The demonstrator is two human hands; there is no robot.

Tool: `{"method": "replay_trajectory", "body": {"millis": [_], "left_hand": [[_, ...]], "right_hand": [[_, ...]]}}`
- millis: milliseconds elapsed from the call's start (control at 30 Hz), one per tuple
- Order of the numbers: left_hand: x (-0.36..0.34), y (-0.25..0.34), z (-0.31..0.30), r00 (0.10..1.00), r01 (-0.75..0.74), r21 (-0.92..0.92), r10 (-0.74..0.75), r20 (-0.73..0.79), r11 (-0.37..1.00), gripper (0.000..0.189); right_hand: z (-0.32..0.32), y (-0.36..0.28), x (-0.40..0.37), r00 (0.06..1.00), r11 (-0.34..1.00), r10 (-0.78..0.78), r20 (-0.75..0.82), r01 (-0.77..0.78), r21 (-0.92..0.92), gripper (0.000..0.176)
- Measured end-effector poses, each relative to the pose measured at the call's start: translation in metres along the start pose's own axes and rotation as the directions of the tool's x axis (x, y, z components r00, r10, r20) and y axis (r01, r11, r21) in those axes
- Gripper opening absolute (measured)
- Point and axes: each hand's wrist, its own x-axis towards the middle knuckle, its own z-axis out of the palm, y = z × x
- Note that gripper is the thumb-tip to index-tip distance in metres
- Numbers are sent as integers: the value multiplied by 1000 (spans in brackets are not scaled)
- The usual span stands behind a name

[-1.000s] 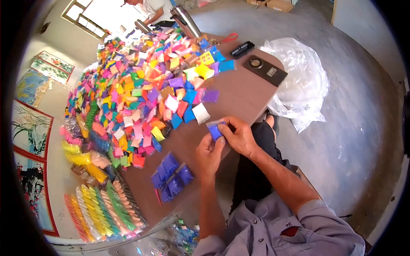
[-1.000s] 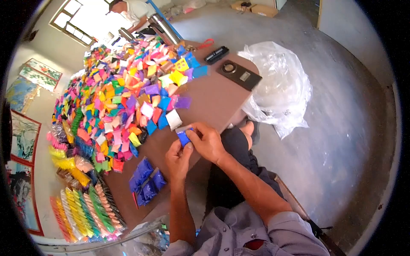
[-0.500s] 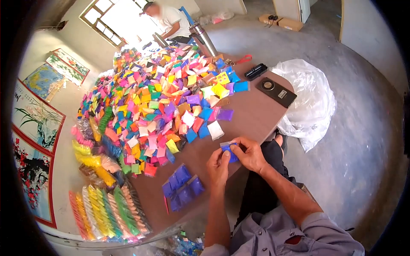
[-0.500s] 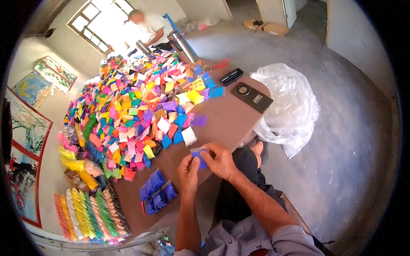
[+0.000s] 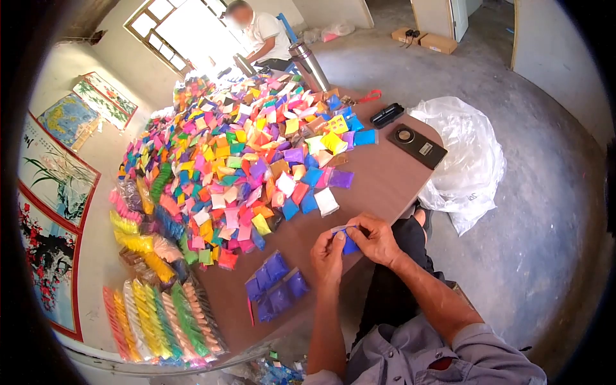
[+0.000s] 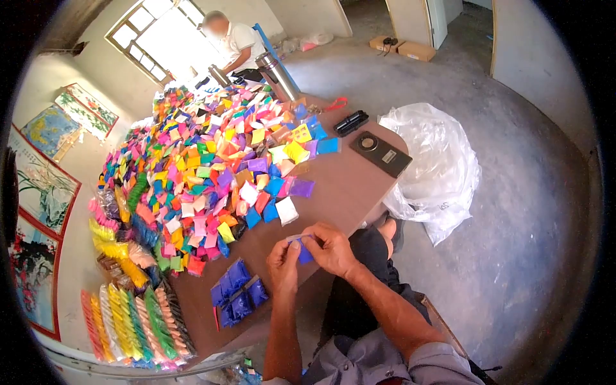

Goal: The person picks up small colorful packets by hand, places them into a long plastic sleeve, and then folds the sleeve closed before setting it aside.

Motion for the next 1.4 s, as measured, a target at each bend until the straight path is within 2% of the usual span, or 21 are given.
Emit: {"method": "replay_trajectory", "body": {"millis": [333, 400, 533, 633, 700, 733, 800, 867, 933, 1000, 1033, 1100, 1167, 1233, 1267, 1300, 1333, 1400], "left_hand": [[-3, 11, 9, 998, -46, 1, 46, -52, 999, 16], [-3, 11, 6, 998, -6, 48, 9, -57, 999, 16], [-3, 6, 4, 998, -42, 7, 42, -50, 999, 18], [-5, 4, 1, 999, 7, 45, -6, -37, 999, 17], [-2, -5, 3, 992, -100, 56, 104, -78, 993, 22], [-3, -5, 3, 992, -100, 55, 104, -78, 993, 22], [-5, -1, 3, 994, -83, 113, 91, -63, 990, 23], [-8, 8, 8, 994, -42, 122, 53, -96, 992, 23], [-8, 12, 13, 990, 15, 125, 2, -140, 992, 24], [-12, 12, 14, 939, -175, 294, 249, -239, 940, 26], [-18, 13, 9, 938, -138, 302, 222, -267, 943, 26], [-36, 38, -5, 911, -217, 362, 321, -258, 907, 29], [-61, 66, -24, 900, -164, 442, 318, -300, 882, 28], [-76, 76, -55, 884, -146, 509, 343, -317, 848, 27], [-84, 79, -77, 841, -125, 595, 403, -361, 794, 24], [-92, 82, -100, 794, -96, 674, 464, -391, 733, 21], [-100, 78, -131, 790, -7, 673, 417, -449, 740, 19], [-114, 68, -188, 738, 115, 644, 369, -565, 757, 17]], "right_hand": [[1, -4, 2, 999, 992, -44, 12, 45, -116, 14], [1, -6, 1, 999, 992, -37, 5, 38, -122, 14], [1, -10, 1, 999, 986, -26, 24, 29, -166, 13], [2, -9, 0, 999, 986, -20, 47, 27, -165, 15], [1, -8, 0, 998, 987, -27, 59, 36, -158, 15], [1, -7, 0, 998, 989, 6, 55, 2, -147, 15], [3, 0, 0, 998, 990, 36, 53, -29, -136, 15], [7, 11, -1, 1000, 998, -19, -19, 18, -61, 15], [6, 13, 0, 1000, 995, -20, 1, 20, -100, 14], [1, 6, 1, 999, 975, -18, 43, 27, -220, 10], [2, 7, 2, 999, 981, -31, 41, 38, -191, 10], [4, 19, 2, 998, 982, -25, 59, 35, -183, 10], [6, 22, 3, 994, 984, 53, 95, -36, -174, 12], [7, 22, 6, 997, 954, -34, 74, 54, -294, 17], [9, 21, 7, 996, 957, -22, 90, 47, -286, 17], [10, 19, 7, 998, 962, 35, 56, -18, -274, 20], [11, 16, 7, 996, 962, 87, 21, -79, -263, 23], [13, 10, 6, 997, 959, 77, 2, -73, -273, 26]]}}
